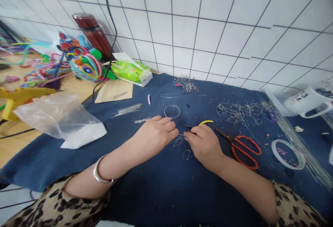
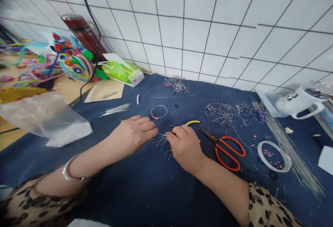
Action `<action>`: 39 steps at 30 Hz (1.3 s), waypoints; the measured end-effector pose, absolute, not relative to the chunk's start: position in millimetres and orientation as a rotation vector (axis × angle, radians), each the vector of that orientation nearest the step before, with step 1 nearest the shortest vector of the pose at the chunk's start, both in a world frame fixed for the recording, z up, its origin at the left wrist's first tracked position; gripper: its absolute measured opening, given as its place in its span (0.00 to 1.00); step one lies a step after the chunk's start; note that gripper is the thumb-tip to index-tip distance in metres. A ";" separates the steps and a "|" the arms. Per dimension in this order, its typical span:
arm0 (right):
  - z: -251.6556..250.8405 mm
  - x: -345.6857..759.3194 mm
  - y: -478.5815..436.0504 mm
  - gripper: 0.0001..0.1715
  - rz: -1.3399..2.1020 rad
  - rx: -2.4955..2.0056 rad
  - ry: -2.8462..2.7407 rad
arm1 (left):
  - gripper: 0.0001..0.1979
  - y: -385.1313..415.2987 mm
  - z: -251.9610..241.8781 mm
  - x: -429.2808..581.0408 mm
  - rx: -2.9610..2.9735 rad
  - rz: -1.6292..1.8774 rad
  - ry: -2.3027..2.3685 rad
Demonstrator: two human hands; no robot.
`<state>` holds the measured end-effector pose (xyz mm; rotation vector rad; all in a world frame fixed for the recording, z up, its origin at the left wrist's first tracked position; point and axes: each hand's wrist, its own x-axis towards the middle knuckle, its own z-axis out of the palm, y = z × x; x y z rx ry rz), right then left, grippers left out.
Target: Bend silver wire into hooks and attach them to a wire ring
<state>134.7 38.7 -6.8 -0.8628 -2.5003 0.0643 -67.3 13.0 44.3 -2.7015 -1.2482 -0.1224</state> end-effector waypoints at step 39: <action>3.7 134.6 47.9 0.09 1.753 -1.139 -1.459 | 0.06 20.3 9.9 -36.6 -2.759 -1.461 -2.205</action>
